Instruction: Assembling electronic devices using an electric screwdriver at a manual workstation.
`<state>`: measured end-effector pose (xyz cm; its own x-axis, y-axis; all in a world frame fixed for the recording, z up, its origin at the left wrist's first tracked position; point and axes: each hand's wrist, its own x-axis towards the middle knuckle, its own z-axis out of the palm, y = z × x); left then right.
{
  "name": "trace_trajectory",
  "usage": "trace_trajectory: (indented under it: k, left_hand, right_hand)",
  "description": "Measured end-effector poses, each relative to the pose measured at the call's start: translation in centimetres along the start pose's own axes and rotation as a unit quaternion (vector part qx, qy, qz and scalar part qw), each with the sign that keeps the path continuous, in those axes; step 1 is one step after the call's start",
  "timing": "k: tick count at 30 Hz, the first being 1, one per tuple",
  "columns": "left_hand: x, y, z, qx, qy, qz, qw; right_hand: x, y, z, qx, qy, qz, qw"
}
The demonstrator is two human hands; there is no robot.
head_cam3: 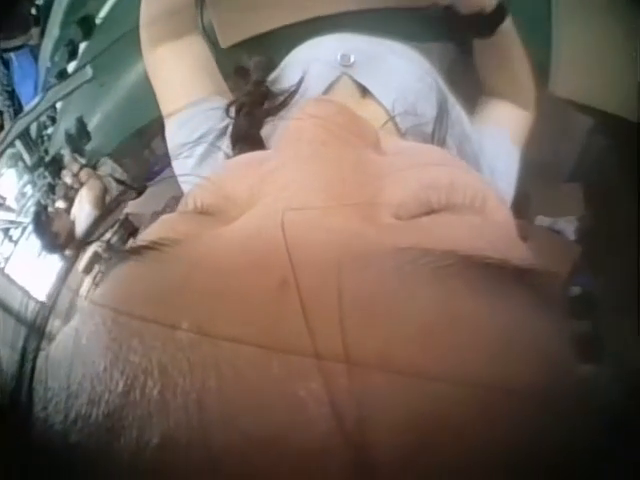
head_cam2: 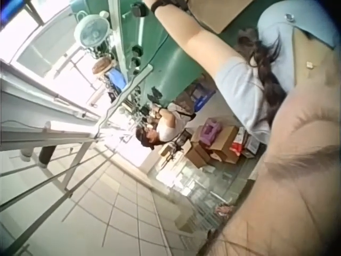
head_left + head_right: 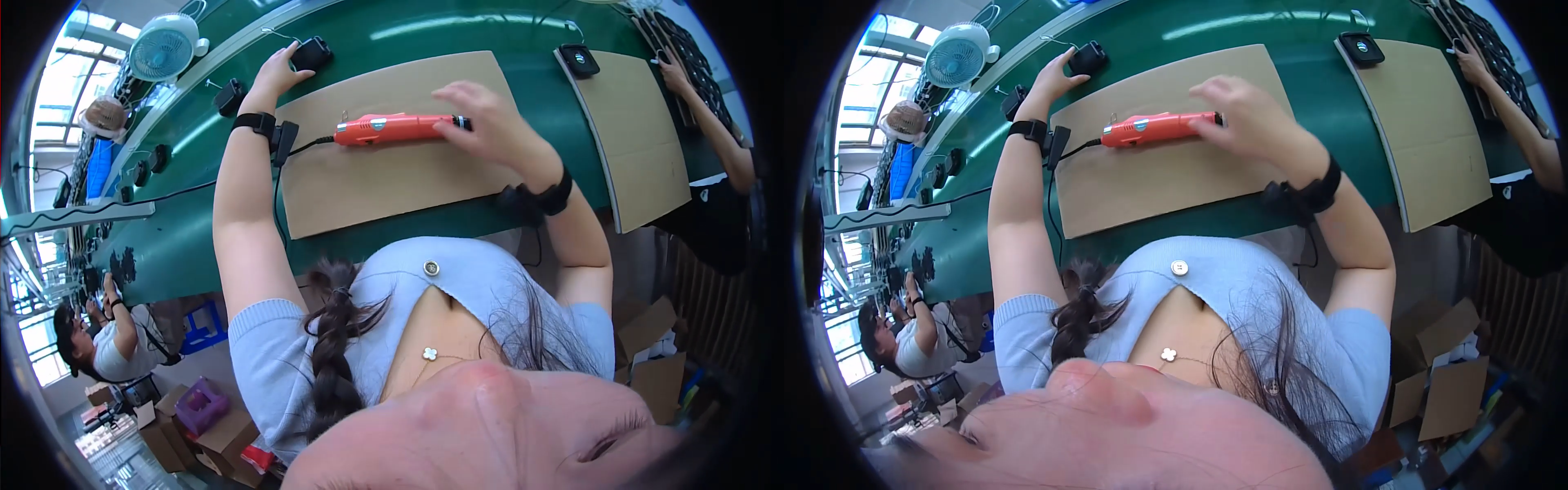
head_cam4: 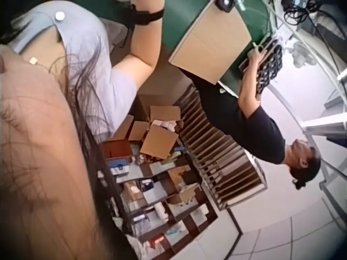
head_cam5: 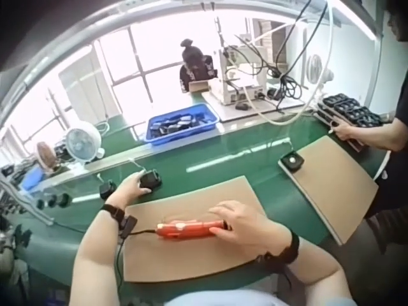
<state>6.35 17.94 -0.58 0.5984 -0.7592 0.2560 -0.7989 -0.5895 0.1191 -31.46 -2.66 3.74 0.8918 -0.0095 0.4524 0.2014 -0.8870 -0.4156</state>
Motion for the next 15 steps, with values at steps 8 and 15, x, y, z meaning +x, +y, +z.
trace_trajectory:
  k: [8,15]
  left_hand:
    - [2.5,0.3,1.6,-0.051,-0.056,0.013,0.997]
    - [2.3,1.9,0.7,-0.024,-0.044,0.000,0.999]
  right_hand:
    - [0.8,-1.8,6.4,-0.140,-0.068,0.021,0.988]
    - [0.4,-2.3,7.9,-0.150,-0.060,0.061,0.985]
